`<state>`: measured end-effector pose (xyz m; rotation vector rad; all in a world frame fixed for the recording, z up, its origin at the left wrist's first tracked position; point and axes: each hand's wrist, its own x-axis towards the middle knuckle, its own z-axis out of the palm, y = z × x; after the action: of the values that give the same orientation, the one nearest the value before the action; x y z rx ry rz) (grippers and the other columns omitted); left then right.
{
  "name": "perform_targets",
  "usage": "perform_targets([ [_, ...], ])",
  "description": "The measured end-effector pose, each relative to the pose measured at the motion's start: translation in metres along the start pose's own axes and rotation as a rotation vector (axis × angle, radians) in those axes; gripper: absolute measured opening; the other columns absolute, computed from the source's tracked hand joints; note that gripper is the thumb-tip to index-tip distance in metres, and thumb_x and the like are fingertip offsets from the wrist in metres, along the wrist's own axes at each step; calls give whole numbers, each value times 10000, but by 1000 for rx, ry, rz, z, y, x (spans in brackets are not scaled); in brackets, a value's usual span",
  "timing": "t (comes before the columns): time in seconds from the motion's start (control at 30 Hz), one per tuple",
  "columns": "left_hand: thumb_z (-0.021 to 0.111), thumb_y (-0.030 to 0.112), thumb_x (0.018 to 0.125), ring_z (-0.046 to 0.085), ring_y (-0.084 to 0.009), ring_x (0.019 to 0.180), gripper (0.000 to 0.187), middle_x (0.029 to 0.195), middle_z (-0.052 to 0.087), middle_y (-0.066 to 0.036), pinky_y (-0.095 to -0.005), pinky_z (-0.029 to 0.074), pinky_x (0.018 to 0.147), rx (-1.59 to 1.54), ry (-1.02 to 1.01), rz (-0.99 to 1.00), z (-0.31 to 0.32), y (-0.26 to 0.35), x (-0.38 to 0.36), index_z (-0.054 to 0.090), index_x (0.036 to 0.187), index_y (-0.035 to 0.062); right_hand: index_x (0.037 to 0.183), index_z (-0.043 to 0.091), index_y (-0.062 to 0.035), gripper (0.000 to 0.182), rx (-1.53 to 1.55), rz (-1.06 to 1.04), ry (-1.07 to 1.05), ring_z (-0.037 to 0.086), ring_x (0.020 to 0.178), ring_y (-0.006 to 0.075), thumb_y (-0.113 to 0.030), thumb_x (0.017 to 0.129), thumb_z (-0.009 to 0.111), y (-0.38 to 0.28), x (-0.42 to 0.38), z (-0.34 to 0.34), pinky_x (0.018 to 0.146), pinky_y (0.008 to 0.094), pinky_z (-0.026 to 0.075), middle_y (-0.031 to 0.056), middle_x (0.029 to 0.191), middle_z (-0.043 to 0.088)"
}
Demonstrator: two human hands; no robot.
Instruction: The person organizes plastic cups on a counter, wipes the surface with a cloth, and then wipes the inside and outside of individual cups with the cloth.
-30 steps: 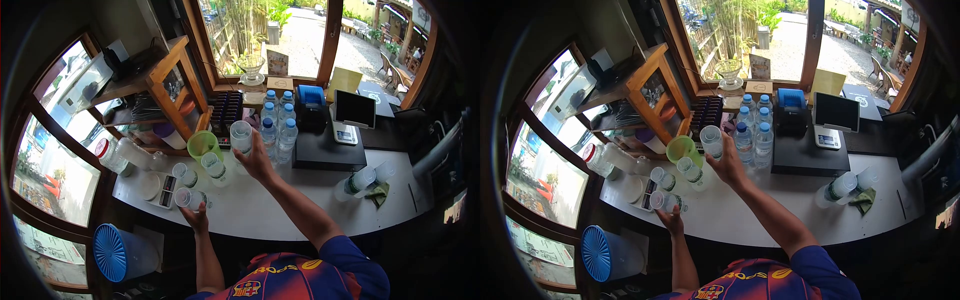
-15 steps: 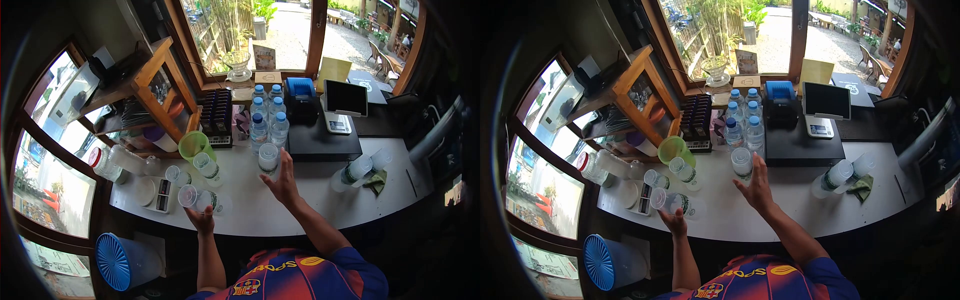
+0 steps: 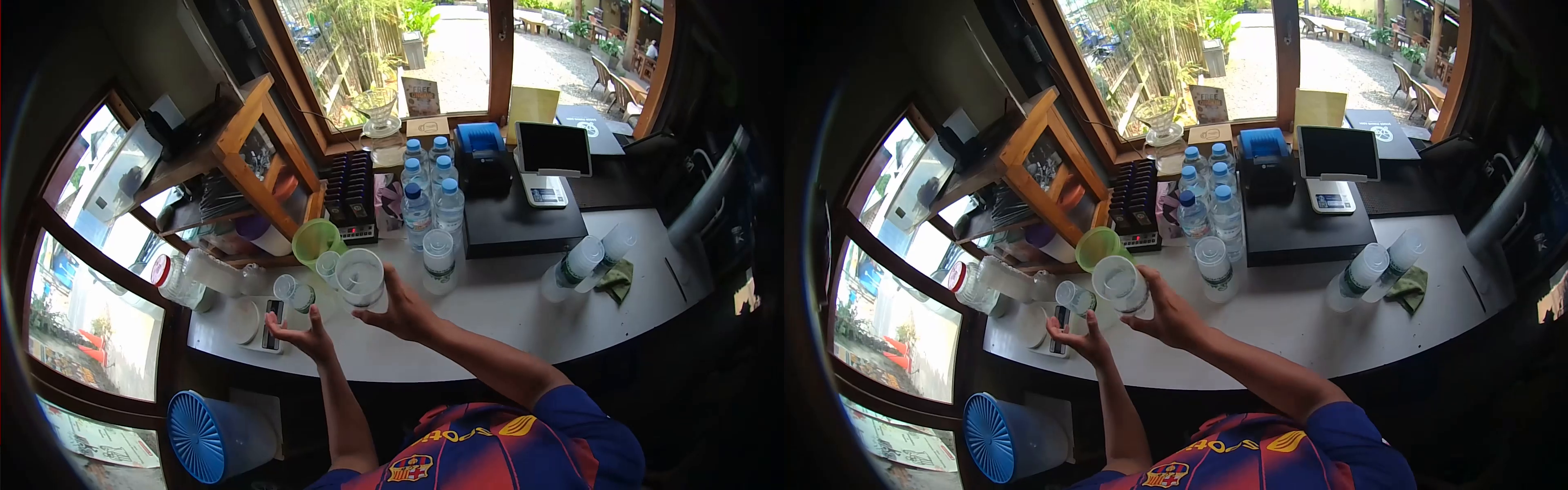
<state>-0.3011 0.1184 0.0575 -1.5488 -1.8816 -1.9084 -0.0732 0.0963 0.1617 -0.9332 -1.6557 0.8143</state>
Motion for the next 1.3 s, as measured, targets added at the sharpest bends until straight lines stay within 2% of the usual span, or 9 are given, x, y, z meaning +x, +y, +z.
perform_targets([
  [0.13,780,422,848,350,-413,1372,1038,1453,349,-256,-514,290,1149,-41,-203,-143,8,-39,3,108,1519,3,1464,247,-12,895,-42,-209,99,493,1276,422,-225,807,816,27,66,45,1069,436,410,287,1361,457],
  [0.27,797,319,840,467,-402,1275,835,1340,469,-250,-470,337,1119,-21,-299,-184,17,-102,-26,334,1456,-2,1456,272,-15,872,-120,-75,14,494,1264,435,-201,795,811,68,54,69,1065,450,414,272,1364,466],
  [0.43,795,337,839,500,-392,1195,721,1250,516,-231,-478,382,1048,8,-316,-118,11,-81,-35,436,1345,-30,1428,333,-37,821,-19,152,-111,525,1210,435,-180,772,806,99,-41,57,1034,466,432,240,1348,486],
  [0.67,816,423,796,525,-393,1153,798,1215,540,-221,-467,393,1037,-85,-474,-135,-1,-43,-51,440,1329,-36,1448,274,-53,871,-214,98,166,492,1247,425,-142,771,815,89,-138,-25,1044,478,419,227,1337,479],
  [0.7,791,452,822,464,-372,1325,942,1414,463,-240,-463,358,1118,-193,-559,-175,-2,-37,-58,331,1466,-59,1454,257,-57,881,-236,111,206,486,1254,426,-136,776,813,89,-146,-38,1050,479,415,227,1342,473],
  [0.83,787,497,814,494,-359,1301,953,1406,475,-224,-462,380,1107,-232,-716,-124,2,-8,-93,347,1466,-39,1480,169,-114,916,-342,248,387,472,1283,436,-155,814,797,103,-161,-96,1074,489,403,244,1387,430],
  [1.07,880,286,716,548,-438,1184,841,1285,555,-253,-473,437,1018,-300,-903,50,46,41,-138,450,1358,-44,1488,184,-131,893,-408,297,425,440,1324,409,-253,848,795,129,-132,-147,1096,486,377,249,1410,414],
  [1.23,898,203,667,557,-419,1174,831,1264,567,-227,-465,448,997,-349,-989,65,55,79,-153,466,1338,-29,1534,166,-28,954,-366,460,595,374,1396,376,-326,862,774,105,-173,-129,1131,451,359,246,1452,367],
  [1.3,904,196,653,557,-414,1160,824,1248,570,-218,-464,449,985,-389,-1009,75,55,85,-163,477,1324,-19,1532,200,-29,923,-326,415,421,361,1411,364,-303,861,772,101,-210,-122,1140,440,349,240,1467,359],
])
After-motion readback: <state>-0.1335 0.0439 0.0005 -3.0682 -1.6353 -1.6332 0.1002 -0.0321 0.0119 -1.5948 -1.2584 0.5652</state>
